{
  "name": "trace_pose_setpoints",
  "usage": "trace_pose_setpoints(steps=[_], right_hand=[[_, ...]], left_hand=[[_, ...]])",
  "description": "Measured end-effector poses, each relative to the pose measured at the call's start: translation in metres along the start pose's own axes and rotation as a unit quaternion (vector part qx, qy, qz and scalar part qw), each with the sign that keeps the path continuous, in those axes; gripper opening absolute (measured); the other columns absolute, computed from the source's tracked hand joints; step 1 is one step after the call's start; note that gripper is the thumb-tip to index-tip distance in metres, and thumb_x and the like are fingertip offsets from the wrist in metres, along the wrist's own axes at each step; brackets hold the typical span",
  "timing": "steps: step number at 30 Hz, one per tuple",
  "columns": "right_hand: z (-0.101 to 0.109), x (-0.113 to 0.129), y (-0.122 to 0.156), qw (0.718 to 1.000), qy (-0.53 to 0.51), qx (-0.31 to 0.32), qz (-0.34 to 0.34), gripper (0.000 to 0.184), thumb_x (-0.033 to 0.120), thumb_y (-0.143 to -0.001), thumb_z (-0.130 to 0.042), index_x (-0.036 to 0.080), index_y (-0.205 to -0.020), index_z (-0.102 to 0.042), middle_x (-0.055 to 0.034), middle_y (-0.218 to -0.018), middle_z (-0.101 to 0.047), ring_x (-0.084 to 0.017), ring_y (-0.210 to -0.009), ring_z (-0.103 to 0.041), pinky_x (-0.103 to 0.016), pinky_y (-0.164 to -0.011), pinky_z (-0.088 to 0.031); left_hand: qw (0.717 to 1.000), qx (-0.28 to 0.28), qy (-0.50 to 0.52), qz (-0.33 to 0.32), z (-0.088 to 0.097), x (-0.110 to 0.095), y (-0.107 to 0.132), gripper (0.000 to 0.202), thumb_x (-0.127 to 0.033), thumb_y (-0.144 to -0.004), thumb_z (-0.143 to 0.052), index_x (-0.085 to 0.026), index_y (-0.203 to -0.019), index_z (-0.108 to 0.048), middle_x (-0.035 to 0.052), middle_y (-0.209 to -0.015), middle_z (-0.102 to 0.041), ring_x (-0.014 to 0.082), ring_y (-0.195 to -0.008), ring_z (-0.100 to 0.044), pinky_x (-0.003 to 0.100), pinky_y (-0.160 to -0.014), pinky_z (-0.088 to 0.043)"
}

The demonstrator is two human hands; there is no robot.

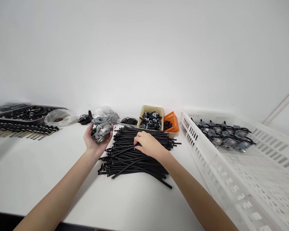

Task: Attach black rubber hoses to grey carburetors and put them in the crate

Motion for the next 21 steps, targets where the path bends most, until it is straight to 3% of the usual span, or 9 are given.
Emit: trace_pose_setpoints(steps=[3,6,10,12,14,18,21], right_hand=[[0.001,0.003,-0.001,0.999,0.018,-0.003,0.034,0.009,0.018,-0.091,-0.058,0.018,-0.092,-0.068,-0.0077,-0.097,-0.065,-0.021,-0.093,-0.060,-0.035,-0.084,-0.047],[0.017,0.001,0.000,0.999,-0.005,-0.036,0.027,0.012,0.017,-0.091,-0.056,0.019,-0.092,-0.067,-0.0069,-0.094,-0.067,-0.021,-0.089,-0.060,-0.036,-0.083,-0.047],[0.051,-0.015,0.007,0.973,-0.112,-0.192,-0.065,0.027,0.020,-0.088,-0.054,0.024,-0.112,-0.065,-0.0043,-0.098,-0.068,-0.015,-0.071,-0.057,-0.032,-0.072,-0.048],[0.064,-0.025,0.012,0.935,-0.195,-0.279,-0.101,0.036,0.020,-0.084,-0.055,0.025,-0.119,-0.063,-0.0034,-0.100,-0.069,-0.013,-0.063,-0.053,-0.030,-0.066,-0.048],[0.070,-0.034,0.014,0.881,-0.315,-0.329,-0.129,0.035,0.021,-0.081,-0.056,0.023,-0.114,-0.067,-0.0035,-0.101,-0.069,-0.011,-0.060,-0.053,-0.028,-0.061,-0.048],[0.062,-0.044,0.010,0.751,-0.557,-0.316,-0.160,0.031,0.024,-0.077,-0.058,0.022,-0.106,-0.070,-0.0037,-0.106,-0.072,-0.011,-0.065,-0.060,-0.027,-0.063,-0.052],[0.052,-0.040,0.006,0.694,-0.633,-0.309,-0.146,0.033,0.024,-0.076,-0.066,0.027,-0.109,-0.068,-0.0012,-0.115,-0.071,-0.011,-0.076,-0.065,-0.025,-0.072,-0.055]], left_hand=[[1.000,-0.006,-0.012,0.010,-0.002,0.003,0.003,0.029,-0.038,-0.089,-0.051,-0.016,-0.103,-0.064,0.0090,-0.093,-0.073,0.0245,-0.082,-0.073,0.030,-0.056,-0.061],[1.000,-0.001,-0.019,0.020,-0.003,0.005,0.004,0.030,-0.038,-0.089,-0.050,-0.015,-0.103,-0.064,0.0098,-0.090,-0.073,0.0252,-0.080,-0.073,0.030,-0.054,-0.060],[1.000,0.015,-0.017,0.014,-0.004,0.004,0.005,0.030,-0.037,-0.086,-0.053,-0.015,-0.103,-0.063,0.0093,-0.088,-0.073,0.0252,-0.079,-0.073,0.030,-0.052,-0.060],[1.000,0.020,-0.021,0.009,-0.005,0.004,0.005,0.029,-0.036,-0.085,-0.055,-0.015,-0.103,-0.063,0.0090,-0.088,-0.074,0.0257,-0.079,-0.074,0.030,-0.052,-0.060],[0.999,0.022,-0.031,0.006,-0.006,0.004,0.007,0.028,-0.035,-0.083,-0.056,-0.016,-0.102,-0.064,0.0085,-0.088,-0.074,0.0259,-0.079,-0.074,0.031,-0.052,-0.060],[0.997,0.055,-0.063,0.007,-0.010,0.008,0.010,0.029,-0.035,-0.081,-0.056,-0.015,-0.101,-0.065,0.0086,-0.087,-0.074,0.0263,-0.078,-0.074,0.031,-0.052,-0.060],[0.993,0.080,-0.089,0.015,-0.012,0.012,0.013,0.031,-0.034,-0.080,-0.056,-0.013,-0.101,-0.065,0.0105,-0.087,-0.074,0.0274,-0.078,-0.073,0.032,-0.052,-0.060]])
Point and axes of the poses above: each hand's wrist, its own y-axis away from the middle knuckle, its own z-axis out of the back of the hand, x = y × z, the point moved 4 cm from there along -y, towards the middle knuckle
